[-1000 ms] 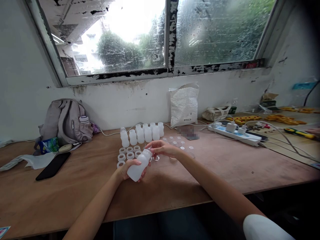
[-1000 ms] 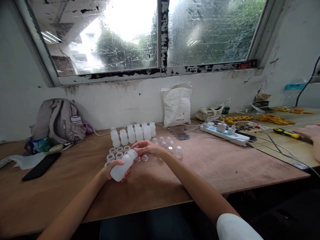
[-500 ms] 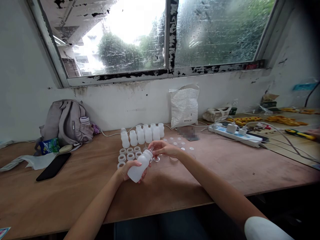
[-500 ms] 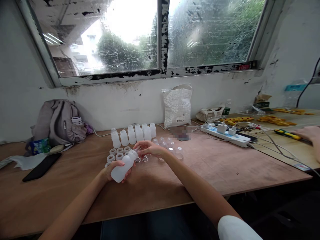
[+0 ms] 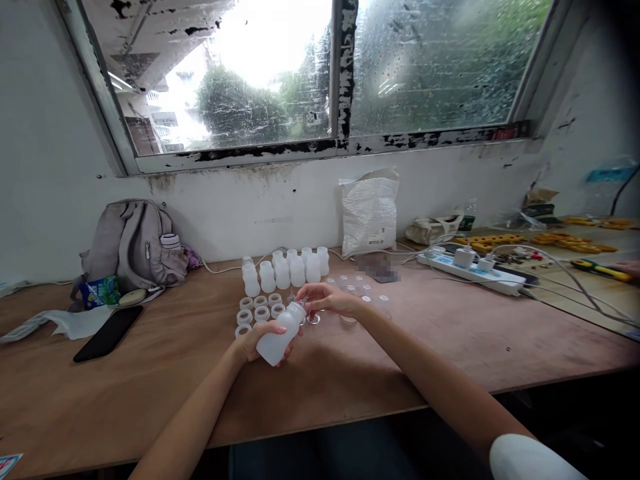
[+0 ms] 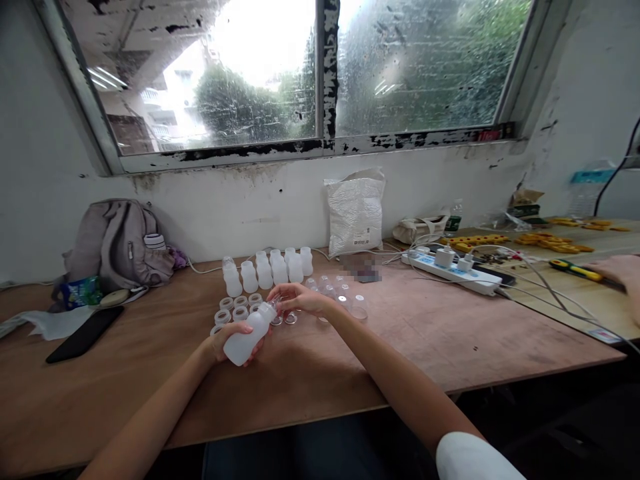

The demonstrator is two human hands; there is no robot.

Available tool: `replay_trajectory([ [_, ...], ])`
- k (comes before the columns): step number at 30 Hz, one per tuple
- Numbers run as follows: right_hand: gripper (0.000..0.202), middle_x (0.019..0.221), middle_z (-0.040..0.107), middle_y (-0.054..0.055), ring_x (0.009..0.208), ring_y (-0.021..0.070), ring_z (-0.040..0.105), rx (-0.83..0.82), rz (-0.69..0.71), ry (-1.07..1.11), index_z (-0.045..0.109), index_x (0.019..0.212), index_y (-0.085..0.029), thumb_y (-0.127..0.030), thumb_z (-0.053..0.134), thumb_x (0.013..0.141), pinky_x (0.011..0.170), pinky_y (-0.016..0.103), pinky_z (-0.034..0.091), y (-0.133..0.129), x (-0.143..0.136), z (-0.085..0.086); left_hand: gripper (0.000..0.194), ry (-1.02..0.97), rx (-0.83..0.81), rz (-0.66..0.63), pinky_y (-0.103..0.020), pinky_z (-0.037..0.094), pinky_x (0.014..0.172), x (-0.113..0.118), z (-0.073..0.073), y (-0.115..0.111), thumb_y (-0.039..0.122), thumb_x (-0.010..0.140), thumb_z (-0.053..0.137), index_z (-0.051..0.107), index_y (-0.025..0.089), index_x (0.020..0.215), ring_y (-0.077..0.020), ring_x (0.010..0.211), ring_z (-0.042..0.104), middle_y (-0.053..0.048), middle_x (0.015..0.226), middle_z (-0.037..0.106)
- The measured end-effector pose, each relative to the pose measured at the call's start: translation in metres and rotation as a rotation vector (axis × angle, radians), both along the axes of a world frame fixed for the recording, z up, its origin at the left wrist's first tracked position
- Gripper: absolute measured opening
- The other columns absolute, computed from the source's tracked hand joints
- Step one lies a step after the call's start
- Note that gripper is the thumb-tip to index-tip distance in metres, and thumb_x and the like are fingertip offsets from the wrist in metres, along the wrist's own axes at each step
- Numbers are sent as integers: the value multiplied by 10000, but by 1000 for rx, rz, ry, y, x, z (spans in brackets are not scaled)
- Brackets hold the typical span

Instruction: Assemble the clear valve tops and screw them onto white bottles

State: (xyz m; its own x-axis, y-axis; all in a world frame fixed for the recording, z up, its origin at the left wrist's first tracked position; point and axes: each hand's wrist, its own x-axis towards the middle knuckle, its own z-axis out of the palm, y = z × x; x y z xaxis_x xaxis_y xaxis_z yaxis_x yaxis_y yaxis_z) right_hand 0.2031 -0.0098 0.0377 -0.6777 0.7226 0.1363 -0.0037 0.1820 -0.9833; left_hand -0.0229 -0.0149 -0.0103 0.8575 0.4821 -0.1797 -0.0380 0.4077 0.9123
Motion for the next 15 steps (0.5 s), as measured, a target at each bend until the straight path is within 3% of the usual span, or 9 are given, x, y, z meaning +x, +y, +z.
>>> replay_trajectory([
  [4,347,704,587,0,570,97,549,31,-53,-79,576,941,-147,-373,661,693,529,218,425,1,1,-2,483,13,21,6,-213,390,375,1,0,-1,344,677,541,507,76,1077,-145,496,531,-49,627,574],
  [7,346,587,561,-8,482,76,487,101,-105,-201,591,719,-122,-468,592,725,469,203,369,4,-1,-7,492,53,50,-6,-195,374,360,2,-1,-1,341,656,567,513,82,1071,-141,492,527,-47,612,578],
  [10,502,444,476,-24,392,55,383,217,-176,-347,511,515,-128,-549,454,782,409,202,283,6,-3,-12,498,96,74,-23,-192,376,359,4,-1,-1,350,650,581,519,88,1068,-137,482,525,-44,596,585],
  [15,394,478,440,-53,395,52,349,218,-179,-297,459,603,-157,-503,463,793,387,192,240,6,-5,-12,478,110,85,-24,-190,385,355,4,-2,0,353,660,576,530,97,1061,-133,482,525,-46,597,590],
])
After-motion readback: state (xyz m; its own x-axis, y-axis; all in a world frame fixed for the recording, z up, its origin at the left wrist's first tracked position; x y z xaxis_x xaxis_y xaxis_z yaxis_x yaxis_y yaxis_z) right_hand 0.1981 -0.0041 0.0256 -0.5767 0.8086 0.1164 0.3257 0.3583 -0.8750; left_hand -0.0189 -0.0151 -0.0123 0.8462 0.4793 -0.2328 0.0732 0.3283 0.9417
